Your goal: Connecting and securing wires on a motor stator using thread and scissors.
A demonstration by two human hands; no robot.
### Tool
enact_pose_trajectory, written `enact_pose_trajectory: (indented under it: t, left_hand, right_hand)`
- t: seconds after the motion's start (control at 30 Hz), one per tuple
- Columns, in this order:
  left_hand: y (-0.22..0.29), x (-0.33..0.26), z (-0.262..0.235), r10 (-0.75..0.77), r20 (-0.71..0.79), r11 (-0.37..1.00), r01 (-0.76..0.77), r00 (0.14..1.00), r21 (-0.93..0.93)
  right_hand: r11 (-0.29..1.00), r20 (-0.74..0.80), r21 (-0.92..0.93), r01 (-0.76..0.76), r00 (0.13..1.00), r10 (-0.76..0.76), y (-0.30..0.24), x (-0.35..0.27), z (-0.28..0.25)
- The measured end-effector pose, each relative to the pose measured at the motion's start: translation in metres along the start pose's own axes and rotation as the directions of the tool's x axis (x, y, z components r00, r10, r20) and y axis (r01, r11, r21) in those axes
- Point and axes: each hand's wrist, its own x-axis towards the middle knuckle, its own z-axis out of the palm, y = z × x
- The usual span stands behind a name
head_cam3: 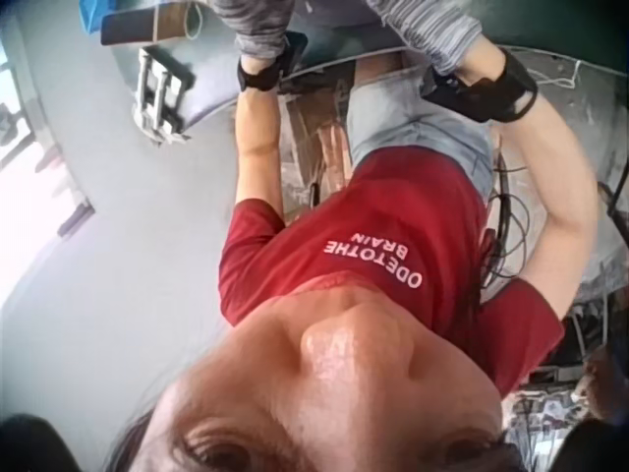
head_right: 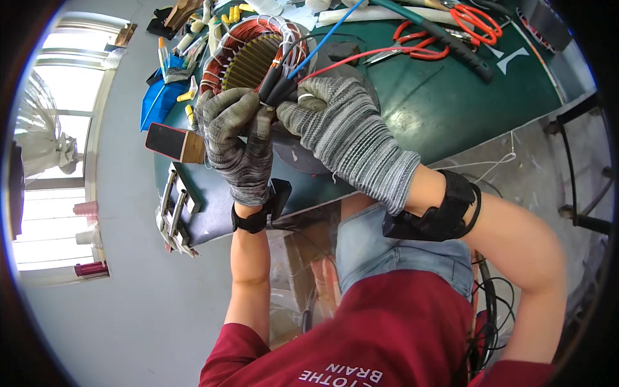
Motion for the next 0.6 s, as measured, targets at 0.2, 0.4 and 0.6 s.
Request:
enact_pose_trajectory:
  t: [0.2, 0.4, 0.6]
  left_hand:
    - [0.001, 0.001, -0.003, -0.025, 0.012, 1.0, 0.025, 1.0, 0.005]
    - [0.009, 0.005, -0.007, -0.082, 0.062, 0.996, 0.083, 0.995, -0.018]
    - [0.021, 0.012, -0.011, -0.206, 0.137, 0.976, 0.213, 0.969, -0.036]
  right_hand:
    - [0.983, 0.011, 0.181, -0.031, 0.999, 0.03, -0.001, 0.008, 0.003]
    - [0.611, 0.175, 0.743, -0.273, 0.961, 0.216, 0.039, -0.089, -0.049]
    - [0.263, -0.398, -0.912, -0.315, 0.839, -0.372, 0.124, -0.167, -0.156]
